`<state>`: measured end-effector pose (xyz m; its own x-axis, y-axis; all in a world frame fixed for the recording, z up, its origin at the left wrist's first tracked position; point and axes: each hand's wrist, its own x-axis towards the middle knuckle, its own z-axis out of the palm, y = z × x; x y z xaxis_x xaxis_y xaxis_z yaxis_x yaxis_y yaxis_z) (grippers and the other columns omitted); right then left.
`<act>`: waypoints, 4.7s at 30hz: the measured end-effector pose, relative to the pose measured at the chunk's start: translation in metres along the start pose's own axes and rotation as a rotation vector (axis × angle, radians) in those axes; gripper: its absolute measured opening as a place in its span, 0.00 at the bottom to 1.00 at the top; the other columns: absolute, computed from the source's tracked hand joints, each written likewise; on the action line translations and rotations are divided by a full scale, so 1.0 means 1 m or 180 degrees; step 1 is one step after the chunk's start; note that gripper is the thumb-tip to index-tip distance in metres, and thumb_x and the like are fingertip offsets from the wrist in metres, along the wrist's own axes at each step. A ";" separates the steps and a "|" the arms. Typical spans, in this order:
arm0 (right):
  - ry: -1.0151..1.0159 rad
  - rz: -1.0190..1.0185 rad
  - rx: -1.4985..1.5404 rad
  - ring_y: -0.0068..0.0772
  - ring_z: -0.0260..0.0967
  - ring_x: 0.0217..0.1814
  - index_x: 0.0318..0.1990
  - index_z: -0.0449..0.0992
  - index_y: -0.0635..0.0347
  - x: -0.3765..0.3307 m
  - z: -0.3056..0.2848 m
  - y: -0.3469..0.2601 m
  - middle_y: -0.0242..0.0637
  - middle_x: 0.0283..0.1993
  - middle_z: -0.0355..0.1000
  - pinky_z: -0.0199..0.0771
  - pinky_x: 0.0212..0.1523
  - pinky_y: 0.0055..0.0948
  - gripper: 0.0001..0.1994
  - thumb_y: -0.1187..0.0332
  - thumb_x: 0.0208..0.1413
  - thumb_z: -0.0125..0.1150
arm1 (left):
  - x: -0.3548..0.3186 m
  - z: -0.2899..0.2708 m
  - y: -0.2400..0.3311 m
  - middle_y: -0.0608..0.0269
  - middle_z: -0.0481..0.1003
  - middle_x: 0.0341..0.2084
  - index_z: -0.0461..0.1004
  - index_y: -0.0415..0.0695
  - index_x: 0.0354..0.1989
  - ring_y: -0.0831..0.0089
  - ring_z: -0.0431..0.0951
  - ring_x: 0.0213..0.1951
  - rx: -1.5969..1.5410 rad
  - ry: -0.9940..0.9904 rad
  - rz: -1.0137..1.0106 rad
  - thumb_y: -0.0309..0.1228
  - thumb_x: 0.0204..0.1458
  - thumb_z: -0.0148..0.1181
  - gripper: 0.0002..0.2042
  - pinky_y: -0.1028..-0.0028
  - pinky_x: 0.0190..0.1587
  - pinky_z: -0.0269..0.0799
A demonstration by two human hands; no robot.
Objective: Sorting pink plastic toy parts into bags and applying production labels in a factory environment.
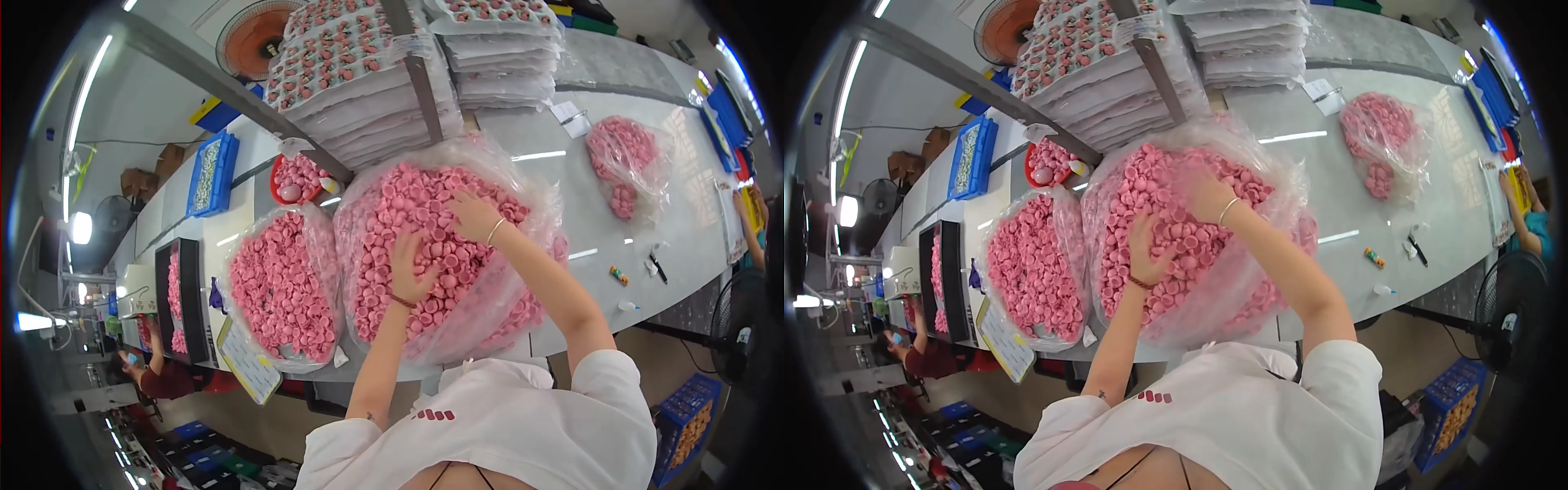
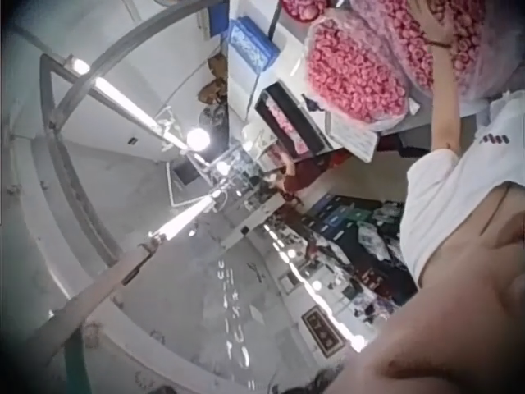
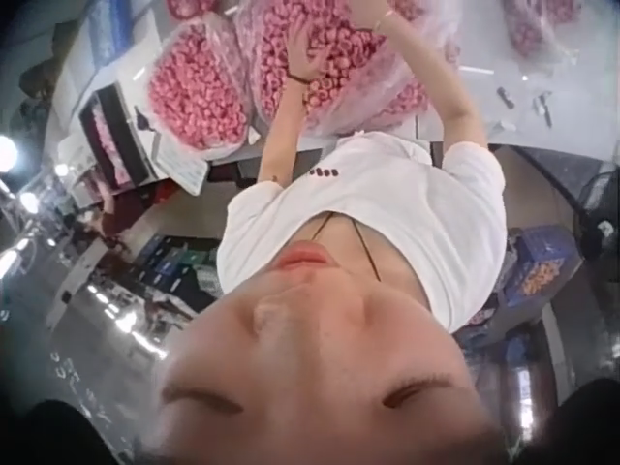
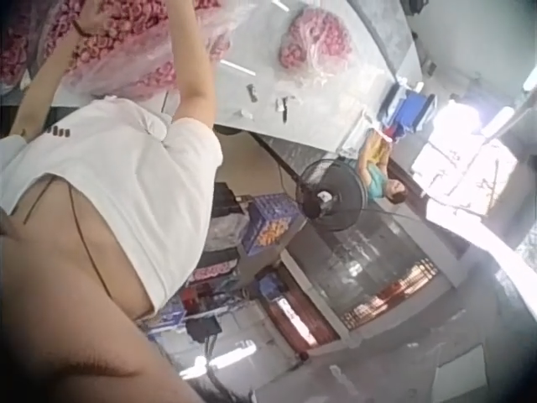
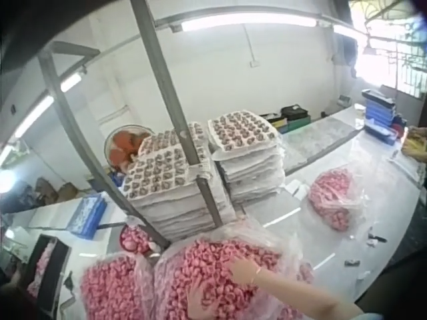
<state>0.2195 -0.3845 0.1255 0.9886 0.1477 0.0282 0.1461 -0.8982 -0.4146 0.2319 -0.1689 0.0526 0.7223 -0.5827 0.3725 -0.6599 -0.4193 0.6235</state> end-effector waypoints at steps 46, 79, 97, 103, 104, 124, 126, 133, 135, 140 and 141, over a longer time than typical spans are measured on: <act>-0.0681 -0.0888 -0.0744 0.42 0.68 0.41 0.30 0.77 0.49 0.279 0.129 -0.013 0.33 0.32 0.69 0.69 0.41 0.42 0.09 0.61 0.46 0.51 | 0.085 -0.051 -0.286 0.57 0.72 0.29 0.75 0.50 0.30 0.53 0.75 0.34 0.1913 0.0618 -0.1435 0.27 0.44 0.52 0.07 0.56 0.32 0.71; -0.2304 0.0344 0.3386 0.11 0.54 0.27 0.31 0.72 0.59 0.217 0.056 0.004 0.20 0.24 0.60 0.56 0.26 0.16 0.10 0.64 0.57 0.49 | 0.087 -0.058 -0.195 0.65 0.67 0.12 0.70 0.33 0.21 0.75 0.67 0.18 -0.2263 0.0233 -0.2353 0.39 0.55 0.46 0.20 0.73 0.22 0.60; -0.2980 0.0648 0.1297 0.29 0.65 0.53 0.60 0.59 0.57 0.312 0.150 0.056 0.37 0.55 0.67 0.63 0.54 0.29 0.31 0.45 0.57 0.41 | 0.095 -0.050 -0.247 0.56 0.72 0.29 0.70 0.46 0.41 0.60 0.72 0.26 0.0372 0.1491 -0.0436 0.41 0.50 0.56 0.15 0.69 0.34 0.69; -0.2516 0.1364 0.2022 0.31 0.58 0.59 0.57 0.63 0.58 0.322 0.146 0.061 0.38 0.60 0.61 0.59 0.56 0.31 0.29 0.45 0.56 0.44 | 0.085 -0.031 -0.268 0.54 0.75 0.32 0.69 0.44 0.49 0.64 0.75 0.33 -0.0688 -0.0094 -0.1916 0.43 0.53 0.50 0.20 0.72 0.40 0.68; -0.2422 0.1505 0.2133 0.31 0.57 0.60 0.57 0.64 0.58 0.323 0.143 0.062 0.38 0.61 0.60 0.58 0.57 0.32 0.29 0.46 0.56 0.44 | 0.084 -0.029 -0.274 0.56 0.75 0.30 0.69 0.44 0.49 0.69 0.74 0.31 -0.1184 -0.0061 -0.2068 0.41 0.53 0.49 0.18 0.74 0.38 0.68; 0.0025 0.0518 0.0156 0.45 0.61 0.54 0.45 0.72 0.55 -0.070 0.002 -0.003 0.36 0.49 0.69 0.54 0.56 0.45 0.19 0.70 0.40 0.58 | 0.074 -0.048 -0.176 0.51 0.63 0.55 0.64 0.46 0.55 0.57 0.59 0.59 0.0740 0.0084 -0.0402 0.38 0.53 0.47 0.21 0.55 0.61 0.45; -0.0296 0.0628 -0.0177 0.46 0.56 0.58 0.48 0.70 0.53 -0.100 0.003 -0.011 0.35 0.53 0.65 0.46 0.60 0.50 0.24 0.68 0.37 0.59 | 0.052 -0.049 -0.130 0.52 0.61 0.57 0.62 0.46 0.57 0.57 0.56 0.61 0.0209 -0.0124 -0.0330 0.40 0.52 0.49 0.24 0.51 0.61 0.38; -0.0925 0.0344 -0.1206 0.43 0.48 0.64 0.52 0.65 0.45 -0.148 0.018 0.023 0.34 0.52 0.61 0.32 0.62 0.63 0.33 0.65 0.29 0.61 | -0.098 -0.008 0.051 0.54 0.54 0.61 0.56 0.48 0.61 0.58 0.48 0.64 -0.0153 -0.1500 -0.0344 0.47 0.45 0.55 0.34 0.47 0.63 0.29; -0.0982 0.0166 -0.1610 0.42 0.50 0.63 0.51 0.66 0.44 -0.167 0.023 0.034 0.34 0.48 0.63 0.34 0.61 0.65 0.31 0.65 0.29 0.61 | -0.132 0.008 0.074 0.55 0.54 0.61 0.57 0.48 0.61 0.57 0.47 0.65 -0.0142 -0.1603 -0.0479 0.49 0.44 0.55 0.35 0.47 0.62 0.30; -0.2194 0.0635 -0.1234 0.33 0.55 0.58 0.40 0.73 0.47 -0.214 0.011 0.040 0.30 0.39 0.67 0.47 0.55 0.64 0.21 0.57 0.33 0.63 | -0.175 0.041 0.088 0.56 0.62 0.54 0.68 0.46 0.51 0.57 0.59 0.58 -0.0160 -0.1763 0.0096 0.37 0.45 0.56 0.22 0.57 0.59 0.51; -0.2195 0.0580 -0.1246 0.33 0.55 0.58 0.40 0.73 0.47 -0.229 0.012 0.040 0.30 0.39 0.67 0.47 0.55 0.64 0.21 0.57 0.33 0.63 | -0.182 0.050 0.089 0.56 0.62 0.54 0.68 0.46 0.51 0.57 0.59 0.58 -0.0137 -0.1730 0.0058 0.37 0.45 0.56 0.22 0.57 0.59 0.51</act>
<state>-0.0012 -0.4489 0.0916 0.7722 0.0923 -0.6286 0.1132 -0.9936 -0.0069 0.0316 -0.1352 0.0058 0.4922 -0.8703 -0.0183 -0.6540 -0.3835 0.6521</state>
